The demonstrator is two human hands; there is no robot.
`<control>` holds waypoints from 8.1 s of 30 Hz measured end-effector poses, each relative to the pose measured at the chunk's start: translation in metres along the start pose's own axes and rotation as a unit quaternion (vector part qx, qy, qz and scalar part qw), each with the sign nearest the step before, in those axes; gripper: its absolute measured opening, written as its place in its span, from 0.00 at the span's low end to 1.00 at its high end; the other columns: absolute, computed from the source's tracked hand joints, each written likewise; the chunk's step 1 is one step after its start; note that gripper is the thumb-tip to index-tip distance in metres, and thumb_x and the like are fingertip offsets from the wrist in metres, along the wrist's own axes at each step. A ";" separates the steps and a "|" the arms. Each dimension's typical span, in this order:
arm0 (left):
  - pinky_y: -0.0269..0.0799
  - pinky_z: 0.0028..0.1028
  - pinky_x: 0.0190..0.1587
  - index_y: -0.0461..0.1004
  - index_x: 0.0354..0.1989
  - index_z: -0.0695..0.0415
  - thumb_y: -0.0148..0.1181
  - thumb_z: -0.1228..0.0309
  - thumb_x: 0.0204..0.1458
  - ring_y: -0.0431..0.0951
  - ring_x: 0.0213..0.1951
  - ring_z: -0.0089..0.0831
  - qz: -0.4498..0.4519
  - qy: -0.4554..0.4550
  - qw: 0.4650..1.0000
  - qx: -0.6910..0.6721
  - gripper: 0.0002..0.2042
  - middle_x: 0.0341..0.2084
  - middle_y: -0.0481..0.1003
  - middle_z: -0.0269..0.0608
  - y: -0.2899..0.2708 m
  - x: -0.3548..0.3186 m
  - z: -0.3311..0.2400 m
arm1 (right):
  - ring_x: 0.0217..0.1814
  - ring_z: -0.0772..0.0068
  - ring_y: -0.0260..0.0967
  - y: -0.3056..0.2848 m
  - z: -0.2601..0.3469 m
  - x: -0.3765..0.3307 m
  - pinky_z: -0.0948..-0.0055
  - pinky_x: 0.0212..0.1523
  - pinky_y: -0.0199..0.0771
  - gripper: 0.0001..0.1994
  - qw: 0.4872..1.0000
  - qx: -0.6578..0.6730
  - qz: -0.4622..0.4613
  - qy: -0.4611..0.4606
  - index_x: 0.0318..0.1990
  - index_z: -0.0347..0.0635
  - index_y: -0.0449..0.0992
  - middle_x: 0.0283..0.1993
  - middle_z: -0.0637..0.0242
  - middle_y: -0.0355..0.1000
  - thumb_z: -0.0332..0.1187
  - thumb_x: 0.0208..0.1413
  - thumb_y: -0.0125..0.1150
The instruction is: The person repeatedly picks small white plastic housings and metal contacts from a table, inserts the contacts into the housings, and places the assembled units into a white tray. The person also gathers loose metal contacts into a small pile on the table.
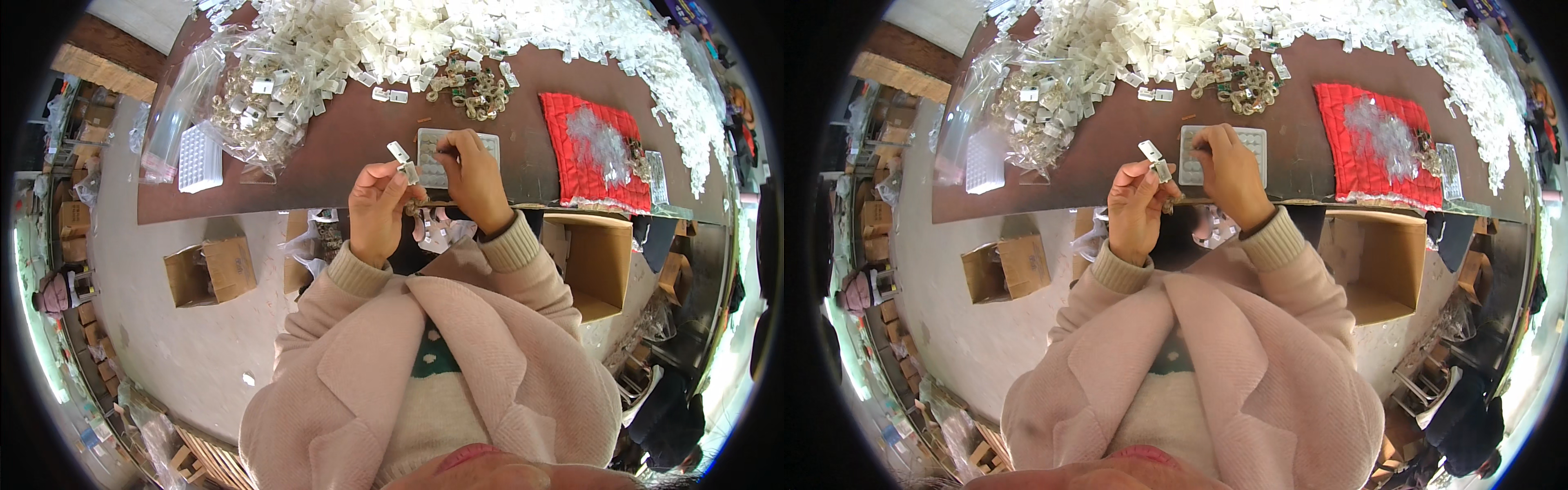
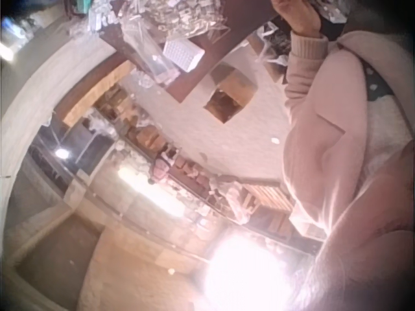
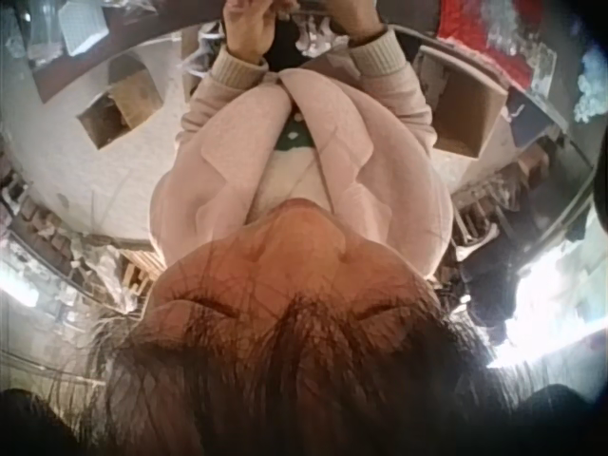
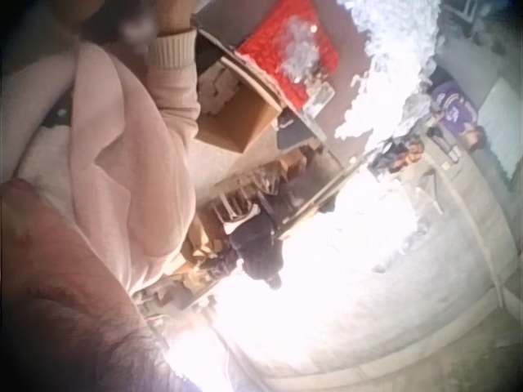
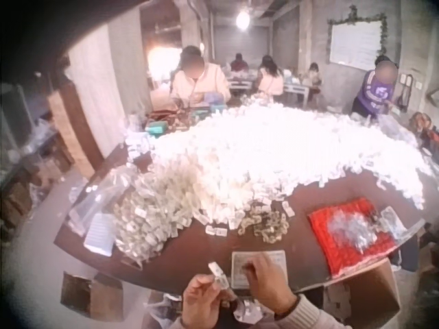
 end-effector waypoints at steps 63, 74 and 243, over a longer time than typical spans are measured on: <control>0.80 0.30 0.33 0.75 0.46 0.58 0.59 0.76 0.63 0.80 0.30 0.28 0.012 -0.109 0.991 -0.075 0.05 0.35 0.79 0.39 0.001 -0.015 0.004 | 0.38 0.73 0.74 -0.001 0.035 -0.020 0.76 0.40 0.74 0.07 0.991 0.120 0.063 0.015 0.39 0.36 0.77 0.40 0.64 0.73 0.19 0.54 0.65; 0.72 0.29 0.36 0.75 0.47 0.55 0.58 0.71 0.64 0.75 0.32 0.26 -0.017 -0.082 0.994 -0.075 0.06 0.39 0.80 0.42 -0.007 -0.012 0.004 | 0.36 0.79 0.73 0.010 0.004 -0.022 0.78 0.38 0.74 0.09 0.992 0.108 -0.039 0.059 0.47 0.37 0.77 0.38 0.69 0.77 0.23 0.60 0.63; 0.75 0.41 0.40 0.74 0.32 0.56 0.59 0.73 0.52 0.76 0.41 0.45 0.126 0.270 0.439 0.848 0.02 0.33 0.75 0.42 0.013 0.135 -0.046 | 0.36 0.70 0.75 -0.060 0.014 -0.038 0.73 0.41 0.76 0.09 0.995 0.084 -0.046 -0.005 0.44 0.34 0.78 0.43 0.58 0.79 0.18 0.54 0.65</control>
Point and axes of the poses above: each hand's wrist, its own x-axis towards the middle knuckle, its own y-axis out of the palm, z = x × y, the point moved 5 cm from there along x, towards the middle knuckle
